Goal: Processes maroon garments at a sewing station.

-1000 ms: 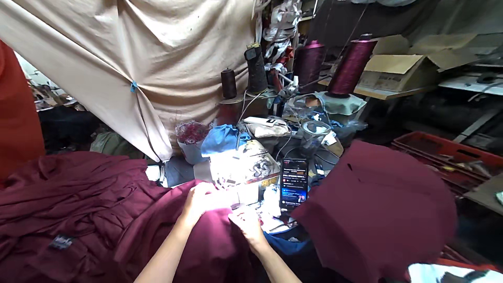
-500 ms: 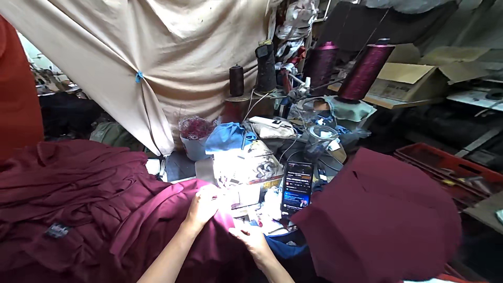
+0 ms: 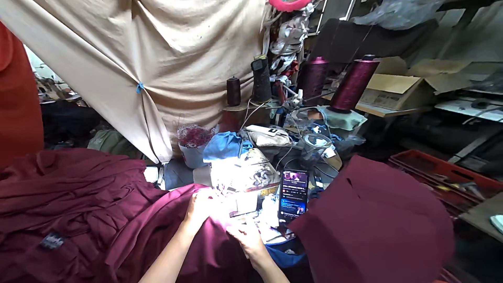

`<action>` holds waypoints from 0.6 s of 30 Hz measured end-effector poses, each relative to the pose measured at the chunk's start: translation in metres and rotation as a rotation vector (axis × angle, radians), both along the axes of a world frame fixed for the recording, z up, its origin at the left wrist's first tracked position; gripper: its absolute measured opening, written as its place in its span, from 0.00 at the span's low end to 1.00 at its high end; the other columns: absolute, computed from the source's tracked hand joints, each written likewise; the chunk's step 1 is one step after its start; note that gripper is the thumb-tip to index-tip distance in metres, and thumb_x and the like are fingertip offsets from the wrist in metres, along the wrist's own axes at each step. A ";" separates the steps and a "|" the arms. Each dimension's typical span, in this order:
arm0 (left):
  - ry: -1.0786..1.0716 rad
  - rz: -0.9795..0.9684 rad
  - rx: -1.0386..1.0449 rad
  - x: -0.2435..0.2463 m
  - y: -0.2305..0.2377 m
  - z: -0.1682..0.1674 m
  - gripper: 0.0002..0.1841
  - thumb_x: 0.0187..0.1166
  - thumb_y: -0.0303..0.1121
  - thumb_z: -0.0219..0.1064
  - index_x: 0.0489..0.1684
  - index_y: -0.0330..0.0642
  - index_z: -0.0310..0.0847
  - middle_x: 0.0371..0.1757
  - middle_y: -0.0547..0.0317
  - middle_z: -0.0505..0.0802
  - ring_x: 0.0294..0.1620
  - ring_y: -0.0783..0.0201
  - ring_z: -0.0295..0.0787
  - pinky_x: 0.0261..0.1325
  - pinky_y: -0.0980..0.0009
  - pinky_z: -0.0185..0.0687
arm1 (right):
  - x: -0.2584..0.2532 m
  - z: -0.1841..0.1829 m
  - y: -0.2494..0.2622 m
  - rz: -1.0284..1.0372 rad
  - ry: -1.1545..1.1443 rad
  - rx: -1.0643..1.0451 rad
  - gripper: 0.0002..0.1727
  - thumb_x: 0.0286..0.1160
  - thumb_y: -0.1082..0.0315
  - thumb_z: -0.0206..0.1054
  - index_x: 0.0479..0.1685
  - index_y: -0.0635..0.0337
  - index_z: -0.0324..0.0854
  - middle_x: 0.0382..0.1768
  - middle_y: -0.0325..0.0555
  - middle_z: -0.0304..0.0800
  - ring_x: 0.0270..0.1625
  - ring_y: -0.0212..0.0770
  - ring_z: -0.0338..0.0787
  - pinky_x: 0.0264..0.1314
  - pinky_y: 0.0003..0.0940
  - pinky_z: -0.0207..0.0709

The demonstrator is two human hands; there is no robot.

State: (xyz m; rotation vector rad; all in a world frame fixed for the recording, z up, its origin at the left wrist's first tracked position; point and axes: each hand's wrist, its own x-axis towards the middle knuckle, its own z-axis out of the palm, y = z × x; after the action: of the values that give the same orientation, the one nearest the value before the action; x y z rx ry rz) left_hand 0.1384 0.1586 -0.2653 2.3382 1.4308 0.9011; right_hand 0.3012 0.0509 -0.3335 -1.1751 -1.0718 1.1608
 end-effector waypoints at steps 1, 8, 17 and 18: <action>0.004 0.000 -0.019 0.000 0.000 0.001 0.10 0.73 0.36 0.74 0.41 0.37 0.94 0.48 0.48 0.97 0.55 0.53 0.94 0.66 0.52 0.84 | -0.001 0.000 -0.001 -0.006 0.011 0.003 0.07 0.73 0.67 0.74 0.33 0.61 0.92 0.29 0.37 0.93 0.36 0.26 0.90 0.47 0.28 0.84; 0.049 0.031 -0.150 -0.006 0.033 0.012 0.10 0.82 0.30 0.68 0.48 0.33 0.91 0.51 0.41 0.95 0.59 0.46 0.91 0.70 0.48 0.80 | -0.012 0.017 0.025 -0.132 -0.187 -0.058 0.12 0.75 0.64 0.73 0.29 0.63 0.91 0.29 0.41 0.91 0.36 0.31 0.86 0.48 0.35 0.80; 0.025 0.198 -0.213 0.004 0.062 0.024 0.11 0.79 0.28 0.67 0.52 0.33 0.89 0.54 0.37 0.93 0.62 0.41 0.89 0.69 0.42 0.79 | -0.031 0.019 0.047 -0.325 0.023 0.058 0.18 0.69 0.71 0.75 0.57 0.71 0.86 0.49 0.53 0.93 0.55 0.39 0.90 0.64 0.38 0.82; 0.014 0.177 -0.223 0.003 0.059 0.026 0.11 0.80 0.28 0.67 0.53 0.32 0.89 0.56 0.36 0.93 0.62 0.41 0.89 0.70 0.42 0.78 | -0.028 0.017 0.043 -0.312 -0.034 0.037 0.17 0.71 0.68 0.75 0.55 0.70 0.88 0.49 0.53 0.93 0.56 0.40 0.90 0.66 0.41 0.82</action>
State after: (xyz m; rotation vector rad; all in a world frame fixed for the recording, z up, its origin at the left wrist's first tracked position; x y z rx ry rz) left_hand 0.1414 0.2178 -0.2397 2.0866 1.6709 0.7256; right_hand 0.2727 0.0940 -0.3168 -1.2843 -0.8930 0.8778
